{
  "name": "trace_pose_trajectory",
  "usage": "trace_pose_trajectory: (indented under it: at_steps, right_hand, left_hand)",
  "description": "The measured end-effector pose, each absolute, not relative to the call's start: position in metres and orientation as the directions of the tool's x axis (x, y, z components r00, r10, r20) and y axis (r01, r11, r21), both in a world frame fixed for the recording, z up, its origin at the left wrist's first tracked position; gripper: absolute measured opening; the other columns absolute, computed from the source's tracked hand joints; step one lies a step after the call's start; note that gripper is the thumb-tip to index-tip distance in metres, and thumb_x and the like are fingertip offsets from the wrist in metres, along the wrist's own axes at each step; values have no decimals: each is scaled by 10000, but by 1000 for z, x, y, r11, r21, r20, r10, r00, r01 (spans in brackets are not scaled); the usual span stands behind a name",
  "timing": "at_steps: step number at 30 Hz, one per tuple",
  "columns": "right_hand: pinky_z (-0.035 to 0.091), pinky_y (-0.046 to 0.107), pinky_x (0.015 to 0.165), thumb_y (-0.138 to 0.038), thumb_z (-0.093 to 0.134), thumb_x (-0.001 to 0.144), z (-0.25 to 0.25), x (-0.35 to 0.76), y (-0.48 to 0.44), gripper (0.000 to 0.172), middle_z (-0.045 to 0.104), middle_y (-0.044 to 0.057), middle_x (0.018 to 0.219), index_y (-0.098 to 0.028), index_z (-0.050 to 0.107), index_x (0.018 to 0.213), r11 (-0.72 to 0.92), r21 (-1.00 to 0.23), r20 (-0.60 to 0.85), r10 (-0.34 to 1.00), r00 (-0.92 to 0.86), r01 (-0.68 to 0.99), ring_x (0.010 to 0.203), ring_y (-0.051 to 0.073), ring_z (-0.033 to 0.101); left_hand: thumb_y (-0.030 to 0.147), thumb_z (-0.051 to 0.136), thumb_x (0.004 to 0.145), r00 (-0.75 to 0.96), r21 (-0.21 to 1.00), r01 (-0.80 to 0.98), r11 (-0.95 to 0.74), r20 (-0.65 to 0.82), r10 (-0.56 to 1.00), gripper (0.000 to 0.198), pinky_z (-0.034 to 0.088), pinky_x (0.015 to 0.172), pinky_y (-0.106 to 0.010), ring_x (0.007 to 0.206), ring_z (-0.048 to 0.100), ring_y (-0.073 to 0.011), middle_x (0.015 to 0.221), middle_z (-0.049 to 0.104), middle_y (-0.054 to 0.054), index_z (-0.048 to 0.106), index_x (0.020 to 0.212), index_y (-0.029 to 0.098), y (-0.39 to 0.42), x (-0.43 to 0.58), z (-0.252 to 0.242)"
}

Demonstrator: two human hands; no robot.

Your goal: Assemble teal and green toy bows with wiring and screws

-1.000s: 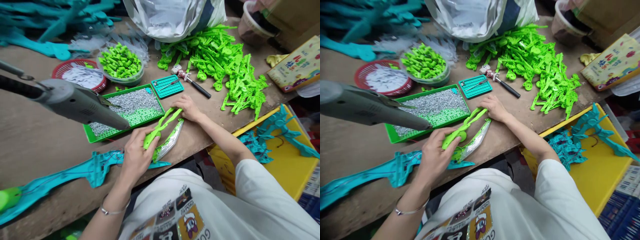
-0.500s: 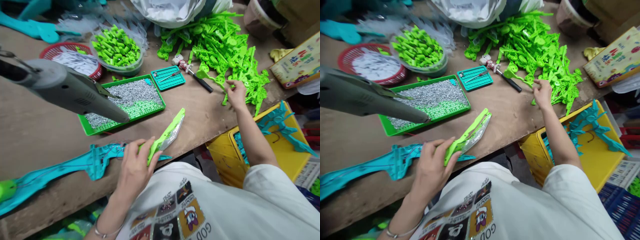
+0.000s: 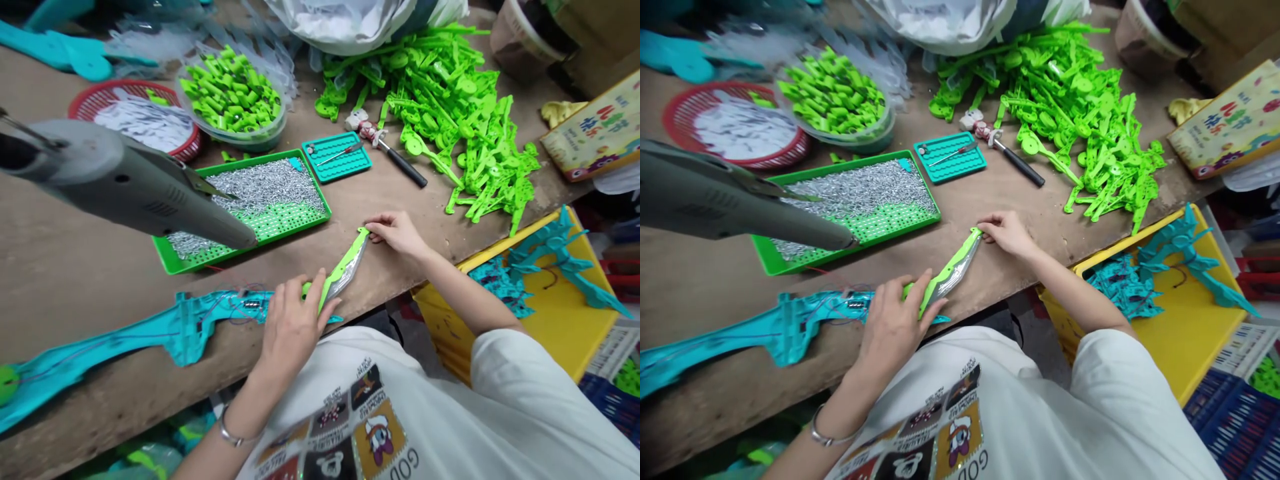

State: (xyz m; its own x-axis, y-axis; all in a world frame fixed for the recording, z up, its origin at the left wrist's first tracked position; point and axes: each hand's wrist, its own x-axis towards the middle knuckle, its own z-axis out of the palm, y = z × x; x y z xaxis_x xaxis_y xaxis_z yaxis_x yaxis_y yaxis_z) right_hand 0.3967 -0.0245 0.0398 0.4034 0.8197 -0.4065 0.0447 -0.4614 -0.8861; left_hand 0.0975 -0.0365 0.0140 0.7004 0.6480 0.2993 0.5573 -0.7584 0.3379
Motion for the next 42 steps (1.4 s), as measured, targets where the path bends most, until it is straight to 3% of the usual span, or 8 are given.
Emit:
trace_pose_trajectory:
  at_steps: [3,9,18,21,27,34,38,42]
  right_hand:
    - [602,204,587,-222,851,762,39,396,-25,122,765,28,727,-151,789,840,-447,-893,-390,823,413,47,588,92,679]
    - [606,205,595,-200,872,740,41,396,-25,110,755,38,701,-144,788,783,-472,-876,-399,823,404,95,585,91,667]
    - [580,189,498,-250,944,664,43,397,-23,229,720,19,659,-161,739,717,-498,-861,-428,822,376,107,569,97,644]
    - [603,193,562,-249,955,656,49,392,-27,256,730,16,708,-158,732,744,-520,-854,-465,783,413,23,631,101,669]
    - [656,258,769,-191,957,648,59,378,-36,322,763,11,838,-151,692,827,-439,-831,-549,747,375,-341,769,120,730]
    - [631,240,679,-242,892,745,51,376,-37,206,752,10,773,-141,737,838,-500,-789,-609,714,345,-357,682,117,712]
    - [620,235,696,-318,916,714,48,362,-43,286,756,-4,767,-167,725,862,-427,-818,-564,726,393,-386,684,111,711]
    - [631,272,722,-414,946,647,45,330,-55,410,778,13,817,-180,689,865,-466,-740,-637,716,285,-485,731,139,737]
  left_hand:
    - [460,632,962,698,357,560,-748,283,658,616,472,873,-443,1023,544,-323,1178,592,-197,514,1467,127,-37,97,14]
    - [332,572,1002,695,443,521,-730,275,664,491,465,897,-421,1019,544,-296,1165,599,-173,556,1458,152,-33,97,13]
    - [334,545,1012,738,348,539,-767,243,629,540,425,881,-434,1059,543,-312,1140,648,-149,495,1547,277,-38,99,3]
    - [325,546,1008,738,350,529,-773,259,623,543,421,896,-446,1081,541,-320,1146,653,-152,496,1547,276,-40,98,-2]
    - [306,540,1006,730,392,506,-769,280,623,556,418,921,-455,1112,541,-325,1163,646,-165,481,1559,279,-41,95,-6]
    - [306,539,1007,737,406,488,-772,282,614,557,419,939,-460,1125,542,-328,1192,653,-167,482,1560,276,-42,94,-5]
    - [308,531,1008,734,412,493,-767,277,620,566,418,954,-464,1135,539,-322,1221,650,-166,466,1569,276,-42,94,-6]
    - [311,527,1009,733,418,498,-760,264,626,564,425,954,-467,1135,536,-321,1221,643,-174,469,1567,265,-42,95,-7]
